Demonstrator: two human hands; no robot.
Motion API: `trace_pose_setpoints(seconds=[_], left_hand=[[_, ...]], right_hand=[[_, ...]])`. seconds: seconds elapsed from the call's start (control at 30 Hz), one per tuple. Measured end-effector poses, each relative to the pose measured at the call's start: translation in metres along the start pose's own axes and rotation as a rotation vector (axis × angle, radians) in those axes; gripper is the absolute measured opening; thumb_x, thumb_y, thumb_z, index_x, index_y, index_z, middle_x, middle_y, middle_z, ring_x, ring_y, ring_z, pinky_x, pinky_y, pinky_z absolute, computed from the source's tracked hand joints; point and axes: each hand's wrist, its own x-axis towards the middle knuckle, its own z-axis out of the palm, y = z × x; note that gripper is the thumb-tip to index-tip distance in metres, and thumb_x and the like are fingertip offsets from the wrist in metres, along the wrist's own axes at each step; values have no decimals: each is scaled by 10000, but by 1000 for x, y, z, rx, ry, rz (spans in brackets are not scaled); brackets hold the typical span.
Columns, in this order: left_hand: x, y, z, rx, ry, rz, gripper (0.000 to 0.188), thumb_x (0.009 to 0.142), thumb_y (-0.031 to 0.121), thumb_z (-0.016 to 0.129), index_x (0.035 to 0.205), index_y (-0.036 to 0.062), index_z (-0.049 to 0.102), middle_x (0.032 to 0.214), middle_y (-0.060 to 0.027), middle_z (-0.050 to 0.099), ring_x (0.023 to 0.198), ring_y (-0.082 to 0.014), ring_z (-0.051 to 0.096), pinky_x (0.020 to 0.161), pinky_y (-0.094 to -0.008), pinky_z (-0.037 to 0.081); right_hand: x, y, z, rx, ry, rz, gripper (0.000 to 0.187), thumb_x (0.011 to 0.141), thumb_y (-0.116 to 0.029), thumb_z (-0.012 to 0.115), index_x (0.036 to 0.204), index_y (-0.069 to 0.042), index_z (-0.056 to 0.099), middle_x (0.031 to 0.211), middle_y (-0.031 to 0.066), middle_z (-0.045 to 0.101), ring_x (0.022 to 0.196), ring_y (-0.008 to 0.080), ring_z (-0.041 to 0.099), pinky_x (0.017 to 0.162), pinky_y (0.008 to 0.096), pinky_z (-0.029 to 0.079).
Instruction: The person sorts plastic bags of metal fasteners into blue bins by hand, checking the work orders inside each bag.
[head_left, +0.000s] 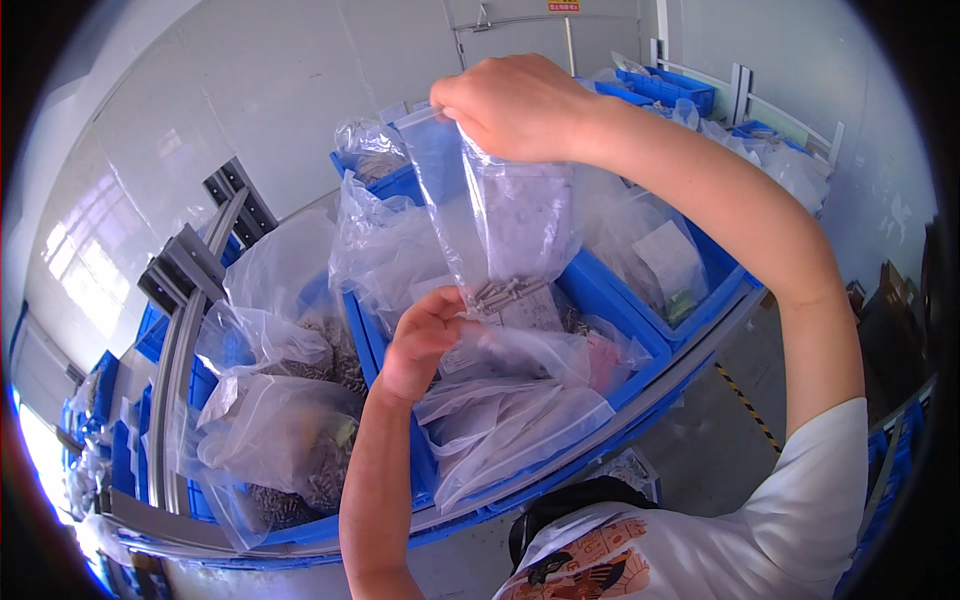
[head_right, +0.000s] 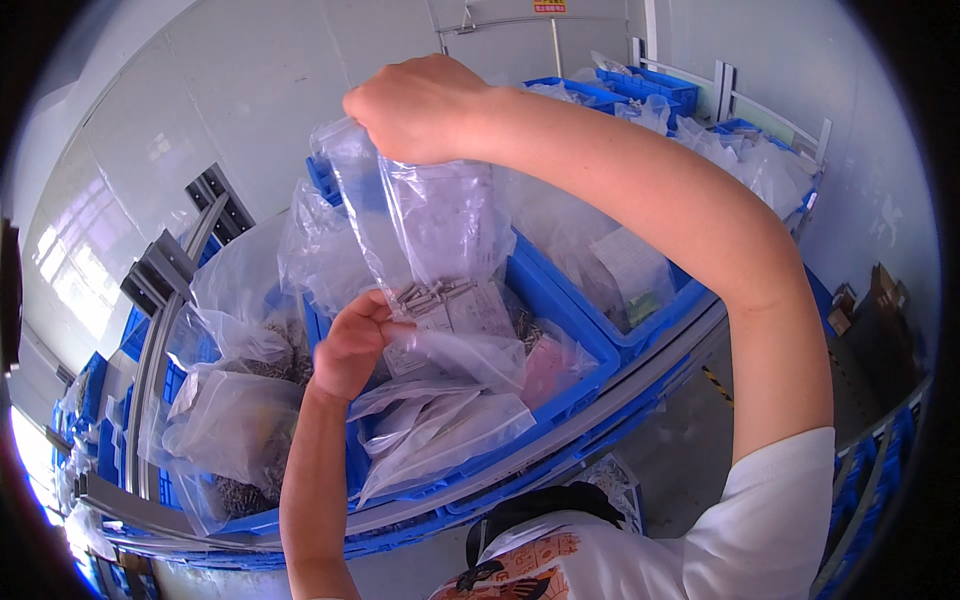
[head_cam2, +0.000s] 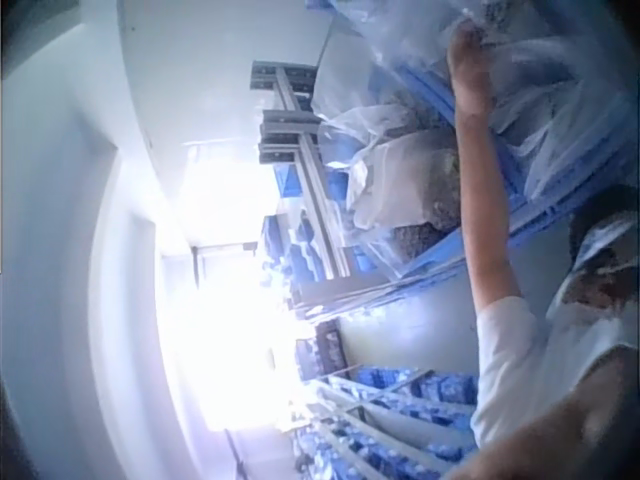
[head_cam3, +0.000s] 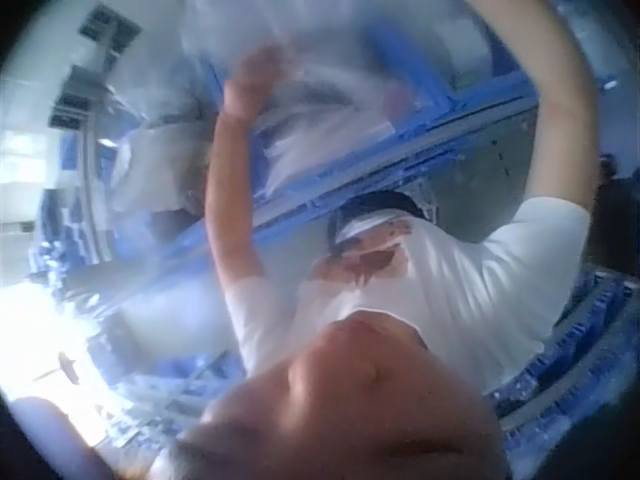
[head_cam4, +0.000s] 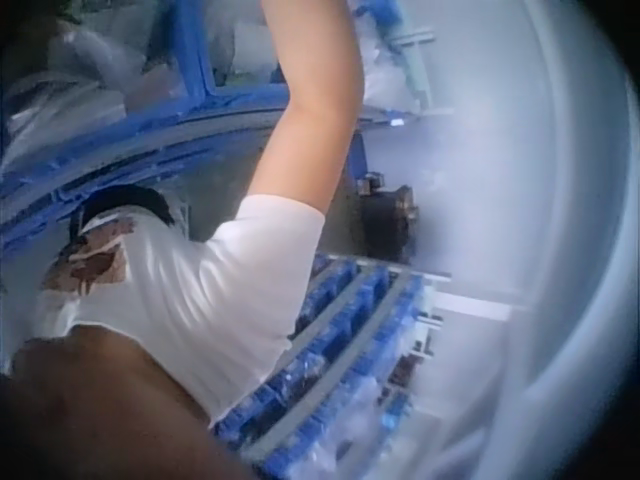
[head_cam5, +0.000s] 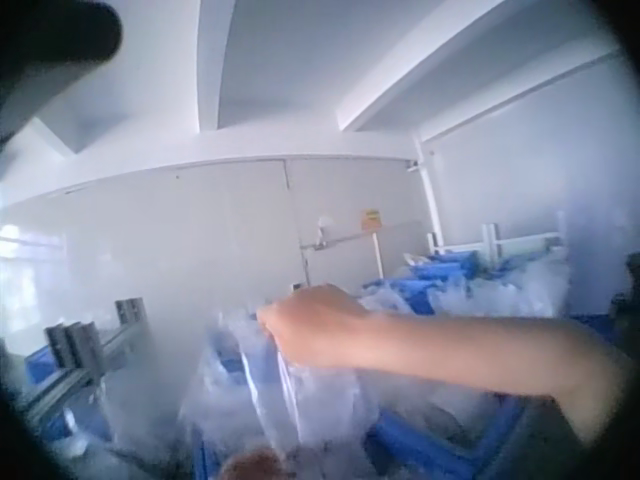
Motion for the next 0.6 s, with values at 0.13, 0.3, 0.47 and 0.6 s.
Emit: trace_pose_setpoints(seconds=[0.13, 0.3, 0.47, 0.6], left_hand=[[0, 2, 5, 44, -70, -74, 481, 815, 383, 383, 1104, 10, 472, 1061, -190, 532, 767, -222, 584, 739, -280, 433], [3, -4, 1, -220, -49, -261, 605, 805, 502, 317, 1167, 29, 422, 1078, -248, 506, 637, -236, 598, 627, -322, 491], [5, 2, 12, -172, -19, -370, 557, 826, 463, 331, 1176, 39, 415, 1053, -176, 545, 700, -209, 605, 649, -306, 483], [0, 1, 18, -210, 183, -249, 433, 808, 249, 505, 1161, 14, 419, 1014, -145, 567, 804, -202, 602, 695, -324, 496]], right_hand=[[-1, -3, -1, -94, 36, -21, 153, 788, -108, 439, 864, -61, 564, 769, 109, 616, 718, 283, 587, 625, 390, 453], [-5, -8, -5, 37, 192, -220, 120, 727, -56, 440, 786, -58, 545, 669, 82, 595, 609, 285, 562, 546, 364, 431], [-7, -13, -19, 353, 88, -449, 78, 636, -1, 442, 605, -50, 494, 611, 59, 537, 541, 233, 499, 512, 282, 394], [-4, -6, -11, 761, 149, -547, 55, 612, -11, 466, 567, -35, 488, 764, 74, 511, 614, 156, 497, 589, 248, 409]])
